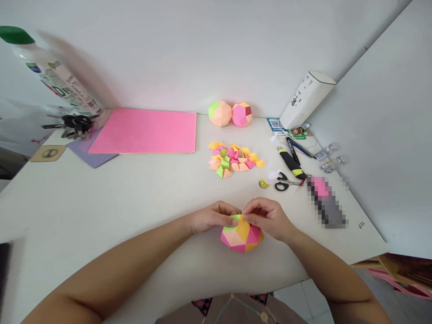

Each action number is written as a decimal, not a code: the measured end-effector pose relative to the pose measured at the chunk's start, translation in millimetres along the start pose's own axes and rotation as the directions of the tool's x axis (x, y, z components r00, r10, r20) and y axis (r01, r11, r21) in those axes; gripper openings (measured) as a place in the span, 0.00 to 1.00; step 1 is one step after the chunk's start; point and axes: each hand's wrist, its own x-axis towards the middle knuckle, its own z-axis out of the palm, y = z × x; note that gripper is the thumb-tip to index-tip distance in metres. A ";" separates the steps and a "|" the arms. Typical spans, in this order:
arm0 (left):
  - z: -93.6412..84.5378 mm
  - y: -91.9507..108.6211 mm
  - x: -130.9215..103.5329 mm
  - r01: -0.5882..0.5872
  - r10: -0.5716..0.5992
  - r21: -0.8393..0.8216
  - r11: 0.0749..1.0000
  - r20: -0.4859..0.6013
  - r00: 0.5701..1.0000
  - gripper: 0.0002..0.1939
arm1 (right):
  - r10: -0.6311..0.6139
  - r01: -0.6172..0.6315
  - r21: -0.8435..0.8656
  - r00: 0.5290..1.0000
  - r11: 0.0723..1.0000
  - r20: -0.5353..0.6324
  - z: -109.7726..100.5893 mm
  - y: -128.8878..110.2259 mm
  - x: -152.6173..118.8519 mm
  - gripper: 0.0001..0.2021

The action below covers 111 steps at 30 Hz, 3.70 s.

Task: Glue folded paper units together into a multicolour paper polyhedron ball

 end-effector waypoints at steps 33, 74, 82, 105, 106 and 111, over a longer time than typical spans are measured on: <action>1.9 -1.9 2.3 -0.028 0.024 -0.067 0.997 -0.057 0.998 0.14 | 0.079 -0.082 0.088 0.996 0.993 0.033 1.9 1.5 1.5 0.07; 2.4 -12.3 7.2 -0.247 0.211 -0.227 0.942 -0.172 0.962 0.26 | -0.263 0.283 0.008 0.904 0.959 -0.337 -4.3 2.6 -3.3 0.05; 5.0 -9.4 4.1 -0.180 0.161 -0.098 0.979 -0.176 0.971 0.27 | -0.198 0.218 0.041 0.937 0.975 -0.287 -1.8 -0.4 -2.6 0.05; 3.2 -1.0 3.1 -0.199 0.190 -0.110 0.974 -0.082 0.978 0.11 | 0.098 -0.094 -0.064 0.993 0.994 0.068 -9.2 -8.5 -0.9 0.13; 3.2 -1.1 3.1 -0.199 0.191 -0.109 0.974 -0.081 0.978 0.11 | 0.121 -0.117 -0.056 0.989 0.992 0.080 -10.0 -8.1 -0.7 0.13; 4.1 -3.7 3.6 -0.212 0.195 -0.148 0.966 -0.117 0.974 0.05 | 0.145 -0.139 -0.066 0.983 0.988 0.114 -9.4 -6.2 0.0 0.13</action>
